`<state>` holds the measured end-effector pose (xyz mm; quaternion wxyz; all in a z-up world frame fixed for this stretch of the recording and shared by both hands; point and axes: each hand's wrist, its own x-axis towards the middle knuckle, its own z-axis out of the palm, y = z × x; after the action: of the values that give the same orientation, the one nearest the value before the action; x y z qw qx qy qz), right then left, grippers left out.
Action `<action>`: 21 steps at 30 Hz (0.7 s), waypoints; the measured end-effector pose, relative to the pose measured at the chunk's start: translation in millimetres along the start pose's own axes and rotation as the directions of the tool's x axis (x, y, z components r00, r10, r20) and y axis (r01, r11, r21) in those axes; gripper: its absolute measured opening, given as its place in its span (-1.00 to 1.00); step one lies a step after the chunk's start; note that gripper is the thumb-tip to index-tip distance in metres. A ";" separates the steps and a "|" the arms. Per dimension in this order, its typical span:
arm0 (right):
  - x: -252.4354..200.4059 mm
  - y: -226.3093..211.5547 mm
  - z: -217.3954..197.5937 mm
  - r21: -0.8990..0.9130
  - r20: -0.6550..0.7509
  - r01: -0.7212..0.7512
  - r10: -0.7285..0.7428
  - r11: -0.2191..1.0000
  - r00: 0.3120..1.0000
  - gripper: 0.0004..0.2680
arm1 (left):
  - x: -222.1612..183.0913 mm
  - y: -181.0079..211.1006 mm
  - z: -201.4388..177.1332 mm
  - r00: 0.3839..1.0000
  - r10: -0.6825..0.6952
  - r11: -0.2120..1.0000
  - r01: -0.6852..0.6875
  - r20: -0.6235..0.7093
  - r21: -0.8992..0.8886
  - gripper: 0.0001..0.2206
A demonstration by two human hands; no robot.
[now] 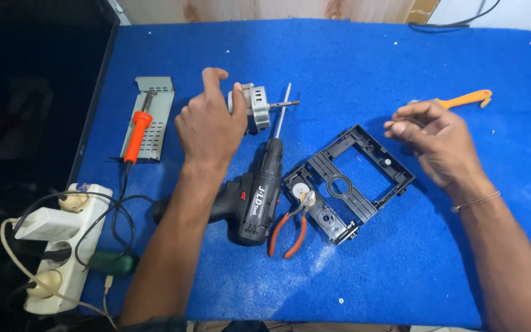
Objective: Cleaning a plastic electronic component frame using a brush and adjusting it with pliers.
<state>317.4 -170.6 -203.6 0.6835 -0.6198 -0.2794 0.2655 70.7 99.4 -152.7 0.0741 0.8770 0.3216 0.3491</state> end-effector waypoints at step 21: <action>4.3 15.5 14.7 0.234 0.031 0.152 -0.164 0.960 0.986 -0.78 | -44.4 74.3 19.9 0.951 0.256 0.870 -0.148 0.174 -0.471 -0.96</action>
<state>309.7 -155.9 -217.7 0.7626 -0.5051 -0.3123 0.2564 97.5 15.8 -166.3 0.2755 0.8992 0.1265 0.3156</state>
